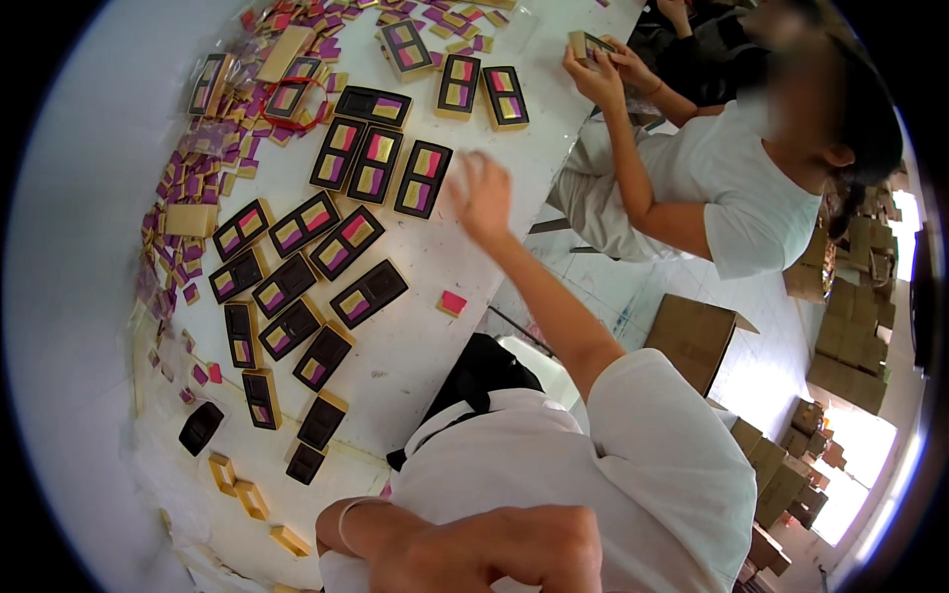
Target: The person assembles small cosmetic compacts by placing colored inserts into black trays and closing them with gold frames. The person repeatedly picks up inserts, positions them in trays, and secures the frames, working at a shared table with other workers.
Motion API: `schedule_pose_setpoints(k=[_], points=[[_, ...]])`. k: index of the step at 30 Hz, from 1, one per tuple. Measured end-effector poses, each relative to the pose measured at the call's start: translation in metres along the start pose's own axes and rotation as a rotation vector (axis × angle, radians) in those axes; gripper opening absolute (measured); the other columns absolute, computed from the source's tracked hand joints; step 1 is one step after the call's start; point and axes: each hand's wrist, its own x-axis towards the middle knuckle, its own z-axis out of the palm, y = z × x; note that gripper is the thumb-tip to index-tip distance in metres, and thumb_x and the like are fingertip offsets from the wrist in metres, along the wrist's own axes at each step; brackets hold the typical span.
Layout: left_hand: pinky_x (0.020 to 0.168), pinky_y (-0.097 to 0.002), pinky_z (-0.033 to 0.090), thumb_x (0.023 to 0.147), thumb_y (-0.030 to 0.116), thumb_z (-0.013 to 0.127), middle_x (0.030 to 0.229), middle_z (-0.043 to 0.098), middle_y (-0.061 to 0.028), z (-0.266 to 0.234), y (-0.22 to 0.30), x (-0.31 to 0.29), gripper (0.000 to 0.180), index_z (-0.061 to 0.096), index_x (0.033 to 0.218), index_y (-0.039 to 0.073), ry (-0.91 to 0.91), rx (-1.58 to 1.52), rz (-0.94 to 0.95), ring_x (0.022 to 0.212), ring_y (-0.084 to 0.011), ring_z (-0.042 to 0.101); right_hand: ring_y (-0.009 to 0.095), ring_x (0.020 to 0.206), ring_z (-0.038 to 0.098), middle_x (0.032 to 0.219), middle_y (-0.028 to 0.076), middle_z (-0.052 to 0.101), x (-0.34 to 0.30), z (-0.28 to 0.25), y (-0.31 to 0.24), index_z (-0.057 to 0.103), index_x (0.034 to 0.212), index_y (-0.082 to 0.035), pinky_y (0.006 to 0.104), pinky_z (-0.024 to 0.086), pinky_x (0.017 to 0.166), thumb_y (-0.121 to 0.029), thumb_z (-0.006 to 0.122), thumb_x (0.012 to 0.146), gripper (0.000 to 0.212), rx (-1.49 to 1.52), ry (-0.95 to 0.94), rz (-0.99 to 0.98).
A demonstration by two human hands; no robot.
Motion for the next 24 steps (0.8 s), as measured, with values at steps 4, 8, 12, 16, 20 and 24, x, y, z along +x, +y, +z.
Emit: schedule_pose_setpoints(k=[4, 8, 12, 16, 20, 24], points=[[0.058, -0.0292, 0.034, 0.085, 0.02, 0.059, 0.079, 0.057, -0.0086, -0.022, -0.004, 0.009, 0.013, 0.063, 0.081, 0.009, 0.004, -0.064, -0.104, 0.064, -0.0183, 0.046, 0.037, 0.102, 0.051, 0.112, 0.02, 0.052, 0.089, -0.001, 0.084, 0.052, 0.118, -0.003, 0.0427, 0.042, 0.085, -0.021, 0.061, 0.082, 0.041, 0.019, 0.232, 0.152], [0.059, -0.023, 0.039, 0.09, 0.014, 0.052, 0.085, 0.051, 0.0016, -0.092, -0.016, 0.028, 0.016, 0.057, 0.1, 0.002, 0.44, 0.526, -0.467, 0.068, -0.0089, 0.049, 0.036, 0.095, 0.053, 0.103, 0.021, 0.054, 0.124, 0.02, 0.129, 0.052, 0.117, -0.001, 0.0419, 0.044, 0.081, -0.022, 0.059, 0.085, 0.038, 0.003, 0.055, 0.237], [0.076, -0.0255, 0.041, 0.079, 0.003, 0.057, 0.099, 0.052, -0.0056, -0.221, -0.082, 0.028, 0.04, 0.049, 0.118, 0.001, 0.445, 1.145, -0.567, 0.087, -0.0148, 0.05, 0.035, 0.084, 0.055, 0.094, 0.02, 0.054, 0.099, 0.009, 0.099, 0.051, 0.118, 0.001, 0.0409, 0.046, 0.073, -0.025, 0.057, 0.087, 0.041, 0.065, -0.062, 0.348], [0.086, -0.0378, 0.039, 0.074, 0.004, 0.059, 0.121, 0.046, -0.0129, -0.284, -0.136, 0.034, 0.049, 0.048, 0.122, 0.003, 0.038, 1.954, -0.328, 0.107, -0.0267, 0.046, 0.032, 0.076, 0.054, 0.089, 0.016, 0.052, 0.07, -0.013, 0.088, 0.049, 0.118, -0.004, 0.0401, 0.046, 0.067, -0.015, 0.054, 0.086, 0.034, 0.333, 0.005, 0.461], [0.096, -0.0493, 0.032, 0.073, 0.008, 0.06, 0.136, 0.038, -0.0114, -0.325, -0.16, 0.036, 0.055, 0.047, 0.127, 0.007, -0.133, 2.21, -0.322, 0.121, -0.029, 0.037, 0.028, 0.071, 0.053, 0.084, 0.012, 0.052, 0.042, -0.038, 0.098, 0.055, 0.115, -0.006, 0.0375, 0.045, 0.063, -0.002, 0.053, 0.08, 0.036, 0.184, -0.052, 0.197], [0.1, -0.0498, 0.028, 0.074, 0.011, 0.06, 0.138, 0.037, -0.0092, -0.343, -0.165, 0.029, 0.057, 0.045, 0.128, 0.008, -0.174, 2.321, -0.266, 0.123, -0.0278, 0.035, 0.027, 0.068, 0.051, 0.073, 0.01, 0.049, 0.031, -0.034, 0.107, 0.059, 0.11, -0.007, 0.037, 0.042, 0.06, 0.002, 0.055, 0.071, 0.04, 0.192, -0.214, -0.012]])
